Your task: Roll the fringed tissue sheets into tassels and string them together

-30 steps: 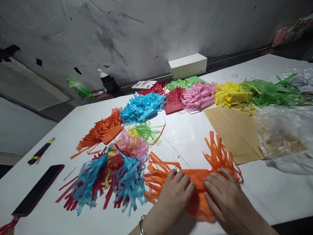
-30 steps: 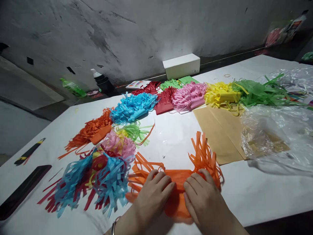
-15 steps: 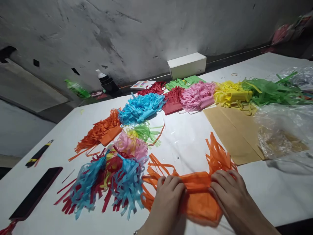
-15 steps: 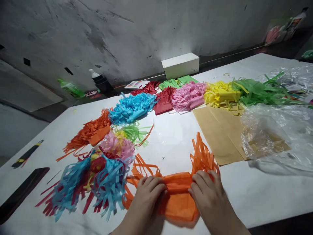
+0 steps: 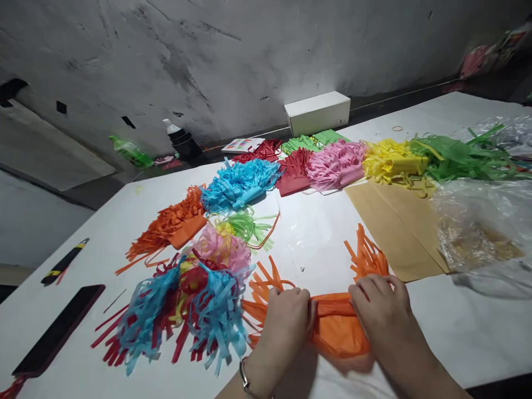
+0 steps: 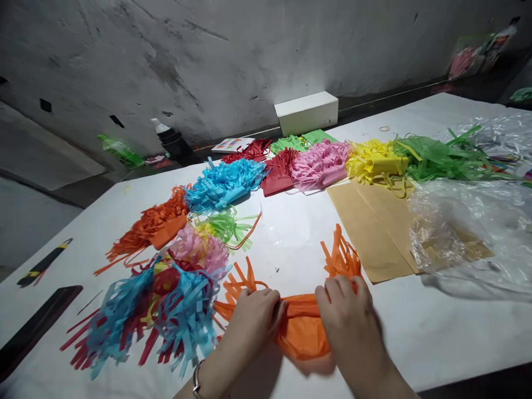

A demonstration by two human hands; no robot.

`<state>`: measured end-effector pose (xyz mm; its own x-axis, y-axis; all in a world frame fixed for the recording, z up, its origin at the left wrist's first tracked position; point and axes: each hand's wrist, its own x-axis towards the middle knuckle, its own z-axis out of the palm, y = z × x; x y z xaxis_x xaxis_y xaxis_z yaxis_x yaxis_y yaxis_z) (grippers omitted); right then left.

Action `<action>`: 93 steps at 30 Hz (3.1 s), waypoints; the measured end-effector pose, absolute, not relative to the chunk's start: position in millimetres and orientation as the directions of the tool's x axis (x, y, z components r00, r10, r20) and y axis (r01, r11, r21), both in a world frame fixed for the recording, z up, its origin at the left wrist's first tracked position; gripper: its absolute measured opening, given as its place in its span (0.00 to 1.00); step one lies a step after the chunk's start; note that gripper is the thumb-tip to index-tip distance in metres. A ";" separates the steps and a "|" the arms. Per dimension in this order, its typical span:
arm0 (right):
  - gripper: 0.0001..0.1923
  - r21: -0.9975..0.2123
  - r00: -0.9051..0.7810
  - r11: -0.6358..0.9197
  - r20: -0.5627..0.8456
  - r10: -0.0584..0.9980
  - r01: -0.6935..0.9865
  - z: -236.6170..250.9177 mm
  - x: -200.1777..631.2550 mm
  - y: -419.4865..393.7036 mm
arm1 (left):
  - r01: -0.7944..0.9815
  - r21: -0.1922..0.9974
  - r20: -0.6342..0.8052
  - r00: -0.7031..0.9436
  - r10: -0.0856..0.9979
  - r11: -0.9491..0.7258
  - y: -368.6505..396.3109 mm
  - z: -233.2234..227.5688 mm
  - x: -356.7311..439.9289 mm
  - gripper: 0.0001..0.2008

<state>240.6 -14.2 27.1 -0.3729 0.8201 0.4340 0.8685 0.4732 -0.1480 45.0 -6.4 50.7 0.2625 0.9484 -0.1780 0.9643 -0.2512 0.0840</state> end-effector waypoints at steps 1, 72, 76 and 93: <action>0.11 -0.161 -0.437 0.557 0.460 0.773 0.815 27.7 239.7 -15.6 | 0.963 0.084 -0.167 0.266 0.949 -0.255 -6.7 49.8 45.4 0.12; 0.20 -0.333 -0.611 0.780 0.488 0.623 0.529 10.7 248.0 -28.3 | 0.756 0.389 0.394 0.381 0.837 -0.527 -50.4 19.7 32.5 0.08; 0.22 -0.345 -0.521 0.773 0.586 0.621 0.533 9.3 272.9 -30.2 | 0.757 0.417 0.404 0.341 0.849 -0.503 -53.8 17.1 29.9 0.09; 0.17 -0.327 -0.446 0.664 0.537 0.716 0.672 1.2 255.9 -34.0 | 0.756 0.105 0.357 0.578 0.733 -0.647 -42.7 22.7 40.0 0.06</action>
<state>255.9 -34.0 1.2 -0.4461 0.7158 0.5372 0.6723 0.6643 -0.3268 40.0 -42.7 22.7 0.5783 0.7335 0.3571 0.7556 -0.6467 0.1046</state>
